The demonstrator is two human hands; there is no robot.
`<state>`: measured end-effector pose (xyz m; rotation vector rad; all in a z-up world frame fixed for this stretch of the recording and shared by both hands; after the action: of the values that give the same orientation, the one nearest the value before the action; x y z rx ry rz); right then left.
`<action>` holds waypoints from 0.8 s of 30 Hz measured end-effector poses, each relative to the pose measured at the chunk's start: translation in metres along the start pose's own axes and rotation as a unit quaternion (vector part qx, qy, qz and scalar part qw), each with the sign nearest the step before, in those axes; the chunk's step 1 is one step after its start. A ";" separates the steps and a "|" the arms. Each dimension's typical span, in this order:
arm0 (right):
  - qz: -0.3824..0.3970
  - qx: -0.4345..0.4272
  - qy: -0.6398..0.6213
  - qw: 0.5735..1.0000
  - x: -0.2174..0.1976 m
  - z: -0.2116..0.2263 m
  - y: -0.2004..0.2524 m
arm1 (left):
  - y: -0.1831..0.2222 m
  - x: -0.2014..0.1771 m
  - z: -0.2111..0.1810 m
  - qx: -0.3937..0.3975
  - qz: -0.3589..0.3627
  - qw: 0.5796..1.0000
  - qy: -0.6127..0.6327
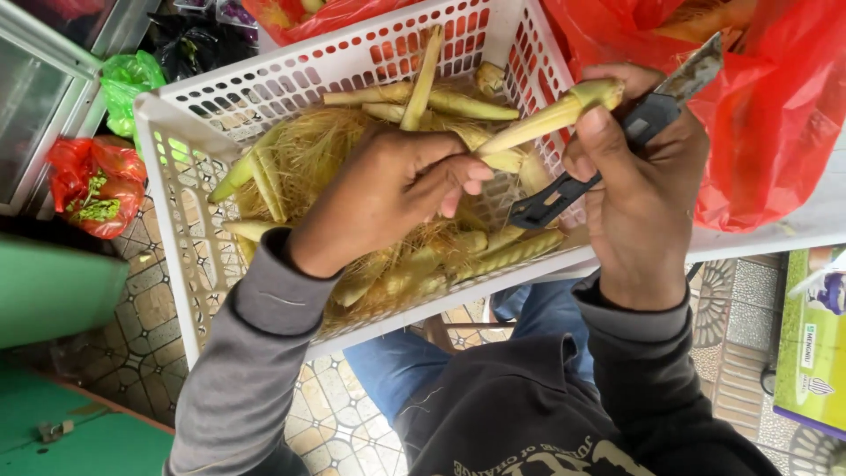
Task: Peeling the husks off baby corn cobs using a small knife and hands.
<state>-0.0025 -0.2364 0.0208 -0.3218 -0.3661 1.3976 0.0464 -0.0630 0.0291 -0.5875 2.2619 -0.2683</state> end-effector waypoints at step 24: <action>-0.444 0.054 0.138 0.884 -0.444 -0.097 0.083 | 0.042 0.050 0.104 -0.300 0.281 0.877 -0.249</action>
<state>-0.0934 -0.6637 -0.1289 -0.2093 -0.1548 0.4522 0.0788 -0.0514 -0.0890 -0.2273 1.8695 0.8136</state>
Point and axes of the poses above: each hand's wrist, its own y-axis away from the middle knuckle, its own x-axis out of the palm, z = x × y, the point moved 9 cm from there along -y, towards the middle knuckle, and after that the axes turned 10 degrees about z, right-handed, at the moved point
